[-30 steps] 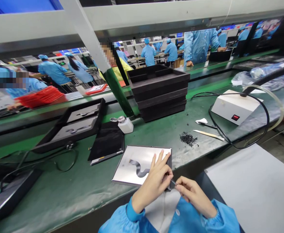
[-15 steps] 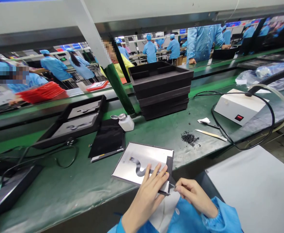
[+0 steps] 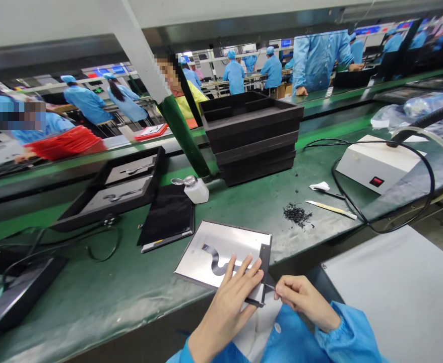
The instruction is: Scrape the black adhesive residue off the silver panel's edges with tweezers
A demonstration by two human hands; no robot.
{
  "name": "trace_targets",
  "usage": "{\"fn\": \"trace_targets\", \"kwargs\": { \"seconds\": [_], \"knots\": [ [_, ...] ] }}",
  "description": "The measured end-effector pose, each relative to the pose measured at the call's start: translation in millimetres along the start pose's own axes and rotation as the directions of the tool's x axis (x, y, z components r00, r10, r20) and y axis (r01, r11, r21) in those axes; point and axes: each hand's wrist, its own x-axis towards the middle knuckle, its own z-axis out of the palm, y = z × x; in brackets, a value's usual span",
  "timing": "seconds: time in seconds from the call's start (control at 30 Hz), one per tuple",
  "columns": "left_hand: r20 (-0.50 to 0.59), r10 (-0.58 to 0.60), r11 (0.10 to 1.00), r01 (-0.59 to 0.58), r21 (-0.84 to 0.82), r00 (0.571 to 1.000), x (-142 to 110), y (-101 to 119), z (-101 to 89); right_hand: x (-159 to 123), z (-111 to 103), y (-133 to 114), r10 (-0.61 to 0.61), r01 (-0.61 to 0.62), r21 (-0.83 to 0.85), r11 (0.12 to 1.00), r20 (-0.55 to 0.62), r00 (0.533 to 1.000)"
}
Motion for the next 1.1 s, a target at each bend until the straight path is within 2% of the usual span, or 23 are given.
{"fn": "trace_targets", "kwargs": {
  "seconds": [0.37,0.8,1.1],
  "knots": [
    [0.020,-0.008,1.000,0.008,-0.003,1.000,-1,1,0.7,1,-6,-4,-0.006,0.006,0.013,1.000,-0.023,1.000],
    [-0.007,-0.007,0.999,0.007,-0.032,1.000,-1,0,1.9,-2,-17,-23,-0.002,0.000,-0.027,1.000,-0.079,0.997],
    [0.012,-0.017,0.999,0.017,-0.039,1.000,-5,-1,4.8,-2,-23,-35,-0.016,0.010,-0.055,0.998,-0.113,0.993]
  ]
}}
